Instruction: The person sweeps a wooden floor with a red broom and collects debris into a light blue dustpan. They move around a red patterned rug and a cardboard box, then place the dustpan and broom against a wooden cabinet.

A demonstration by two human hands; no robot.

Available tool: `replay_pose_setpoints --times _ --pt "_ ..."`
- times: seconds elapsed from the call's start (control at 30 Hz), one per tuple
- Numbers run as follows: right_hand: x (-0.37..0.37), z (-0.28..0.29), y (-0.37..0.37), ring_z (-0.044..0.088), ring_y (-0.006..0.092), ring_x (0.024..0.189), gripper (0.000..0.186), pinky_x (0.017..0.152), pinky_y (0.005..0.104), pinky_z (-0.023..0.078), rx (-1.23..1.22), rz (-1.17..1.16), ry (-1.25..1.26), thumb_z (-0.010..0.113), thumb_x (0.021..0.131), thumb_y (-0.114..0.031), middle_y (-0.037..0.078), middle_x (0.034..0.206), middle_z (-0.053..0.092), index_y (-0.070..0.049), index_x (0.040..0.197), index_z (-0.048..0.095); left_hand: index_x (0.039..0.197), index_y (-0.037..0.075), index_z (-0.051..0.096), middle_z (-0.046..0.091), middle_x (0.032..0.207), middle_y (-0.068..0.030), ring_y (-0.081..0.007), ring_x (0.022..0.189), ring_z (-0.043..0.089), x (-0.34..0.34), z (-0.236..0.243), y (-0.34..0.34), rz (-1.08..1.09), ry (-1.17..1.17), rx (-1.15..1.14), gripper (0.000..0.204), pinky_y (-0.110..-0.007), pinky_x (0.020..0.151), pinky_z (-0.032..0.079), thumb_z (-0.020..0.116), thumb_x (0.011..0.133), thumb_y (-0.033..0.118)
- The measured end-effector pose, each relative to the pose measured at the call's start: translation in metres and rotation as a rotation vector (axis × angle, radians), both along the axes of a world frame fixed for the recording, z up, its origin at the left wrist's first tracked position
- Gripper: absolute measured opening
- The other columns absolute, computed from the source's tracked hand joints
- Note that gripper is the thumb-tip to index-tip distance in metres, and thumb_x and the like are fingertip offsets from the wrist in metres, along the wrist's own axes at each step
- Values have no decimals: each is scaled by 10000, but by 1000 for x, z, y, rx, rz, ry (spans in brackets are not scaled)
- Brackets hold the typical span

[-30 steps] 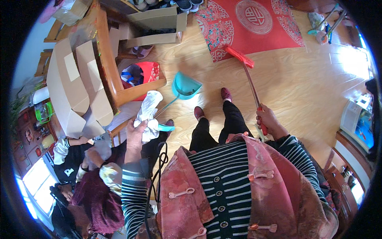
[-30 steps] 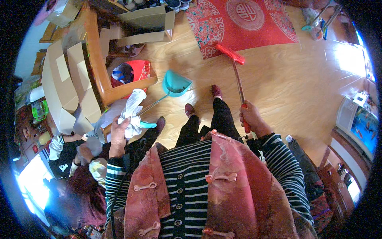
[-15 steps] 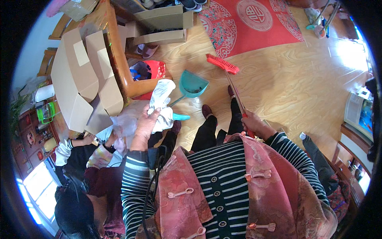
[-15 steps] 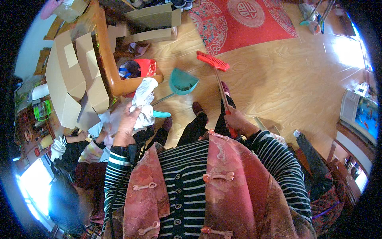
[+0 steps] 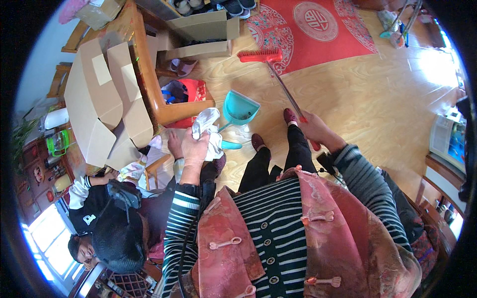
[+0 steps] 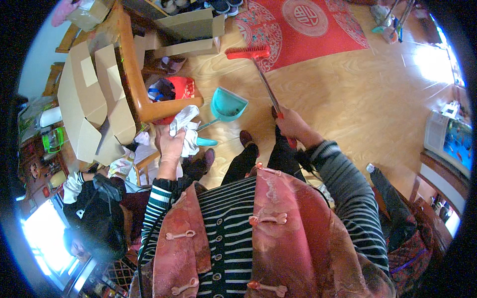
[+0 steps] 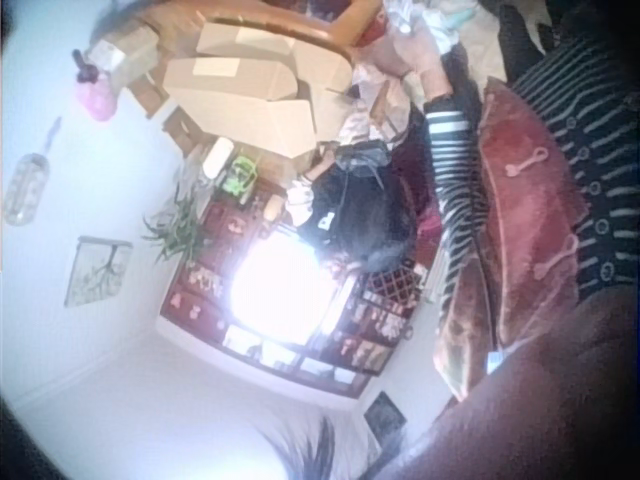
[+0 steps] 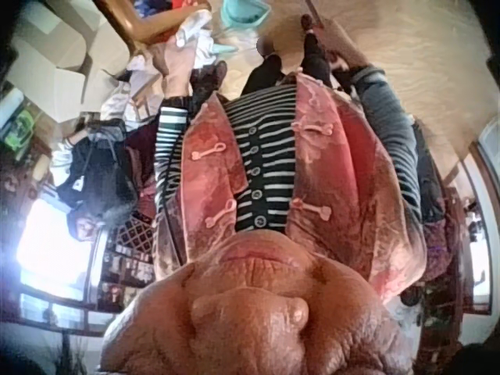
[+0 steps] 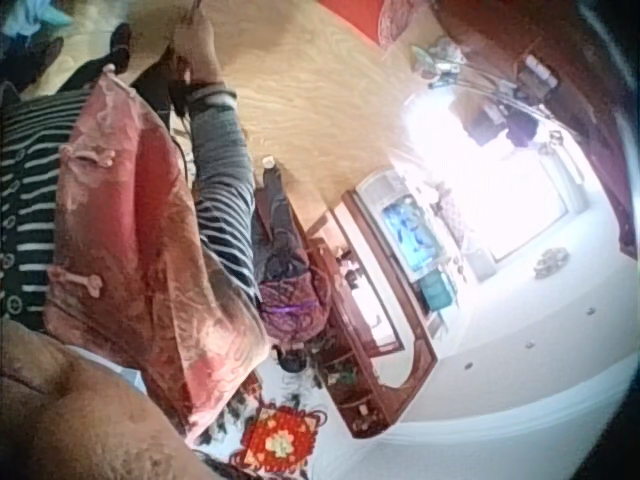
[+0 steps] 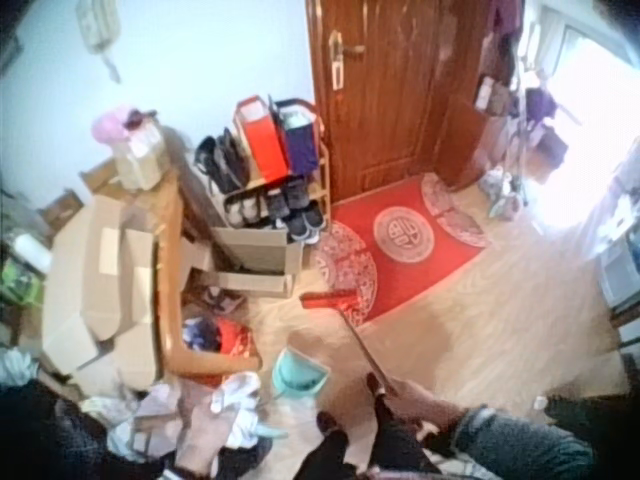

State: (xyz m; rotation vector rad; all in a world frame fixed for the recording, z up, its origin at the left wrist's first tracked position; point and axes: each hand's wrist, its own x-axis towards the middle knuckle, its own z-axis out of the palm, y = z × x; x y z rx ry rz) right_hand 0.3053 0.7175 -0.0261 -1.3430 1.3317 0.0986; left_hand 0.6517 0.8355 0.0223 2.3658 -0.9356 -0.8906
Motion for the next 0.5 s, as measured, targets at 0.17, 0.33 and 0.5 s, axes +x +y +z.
replay_pose_setpoints --times 0.17,0.33,0.5 --pt "17 -79 -12 629 398 777 318 641 486 484 -210 439 157 481 798 -73 277 803 614 38 1096 471 989 -14 587 607 992 -226 -351 967 566 -7 5 -11 -70 -174 -51 339 -384 842 436 645 754 225" --pt "-21 -60 19 634 384 714 285 596 457 485 -157 331 206 515 801 -97 224 771 633 20 1061 522 965 -21 586 646 927 -211 -343 897 629 1 -10 -13 -69 -104 -62 321 -382 789 480 637 762 223" --pt "-63 4 29 527 160 496 407 426 313 442 146 25 86 518 841 -122 78 630 525 -80 1244 479 986 -15 603 661 914 -189 -308 883 639 4 -16 -20 -5 9 -94 318 -364 797 484 639 763 209"
